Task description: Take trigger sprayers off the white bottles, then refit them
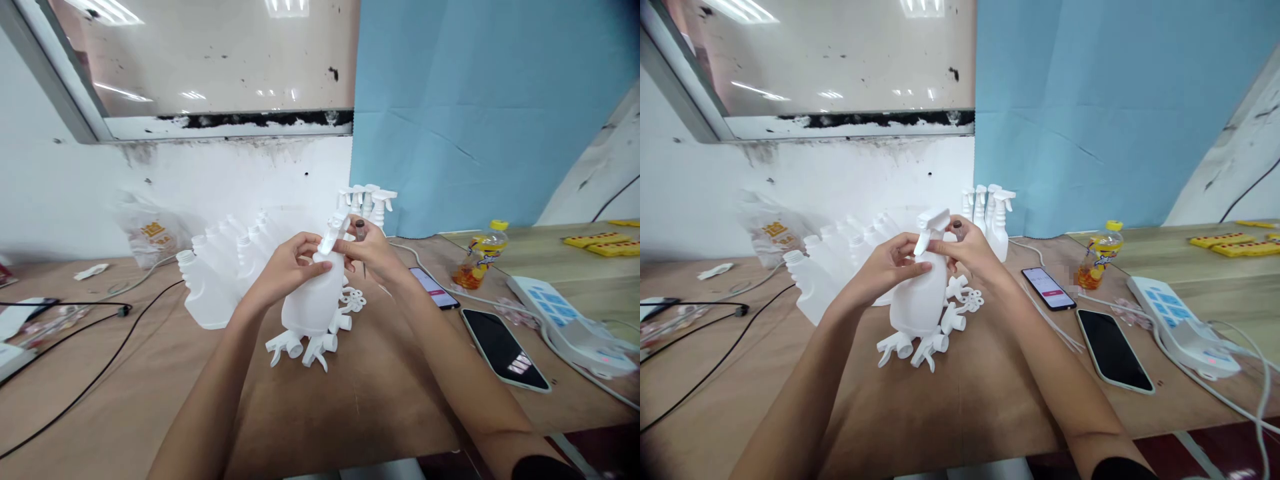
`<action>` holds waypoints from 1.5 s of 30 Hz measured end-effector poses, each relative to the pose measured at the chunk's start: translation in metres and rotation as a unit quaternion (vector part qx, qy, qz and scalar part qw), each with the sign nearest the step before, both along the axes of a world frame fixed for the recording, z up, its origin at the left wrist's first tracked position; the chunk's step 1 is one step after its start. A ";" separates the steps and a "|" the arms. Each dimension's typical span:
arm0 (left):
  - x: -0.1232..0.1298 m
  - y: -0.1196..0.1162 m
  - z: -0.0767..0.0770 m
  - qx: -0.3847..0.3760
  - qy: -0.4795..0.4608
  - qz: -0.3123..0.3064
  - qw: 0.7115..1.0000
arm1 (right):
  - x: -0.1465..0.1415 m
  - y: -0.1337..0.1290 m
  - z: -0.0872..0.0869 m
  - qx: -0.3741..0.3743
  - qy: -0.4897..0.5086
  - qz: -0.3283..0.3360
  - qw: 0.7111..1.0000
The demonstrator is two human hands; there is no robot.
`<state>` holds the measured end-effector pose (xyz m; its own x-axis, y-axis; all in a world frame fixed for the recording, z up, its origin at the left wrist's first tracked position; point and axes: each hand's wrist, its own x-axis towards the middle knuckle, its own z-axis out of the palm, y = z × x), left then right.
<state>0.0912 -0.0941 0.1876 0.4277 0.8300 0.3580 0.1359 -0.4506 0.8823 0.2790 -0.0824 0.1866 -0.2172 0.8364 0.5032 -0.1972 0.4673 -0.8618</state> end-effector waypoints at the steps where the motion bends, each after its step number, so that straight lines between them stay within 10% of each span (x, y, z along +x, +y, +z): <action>1: -0.001 0.000 0.000 0.001 0.004 -0.006 1.000 | 0.000 0.000 0.000 0.007 -0.004 -0.002 1.000; 5: -0.013 0.002 0.004 0.007 0.047 -0.022 0.999 | 0.012 -0.002 0.010 0.037 0.046 -0.033 0.998; 14: -0.076 0.011 0.017 0.064 0.256 0.245 0.933 | 0.089 0.004 0.032 0.103 0.075 -0.210 0.969; 25: -0.122 0.035 0.004 0.010 0.362 0.288 0.886 | 0.105 0.031 0.019 -0.052 0.142 -0.139 0.979; 34: -0.134 0.037 0.004 0.021 0.406 0.323 0.855 | 0.109 0.060 -0.009 -0.126 0.145 -0.263 0.945; 45: -0.133 0.016 0.017 0.015 0.354 0.326 0.877 | 0.129 0.071 -0.038 -0.304 -0.161 -0.185 0.921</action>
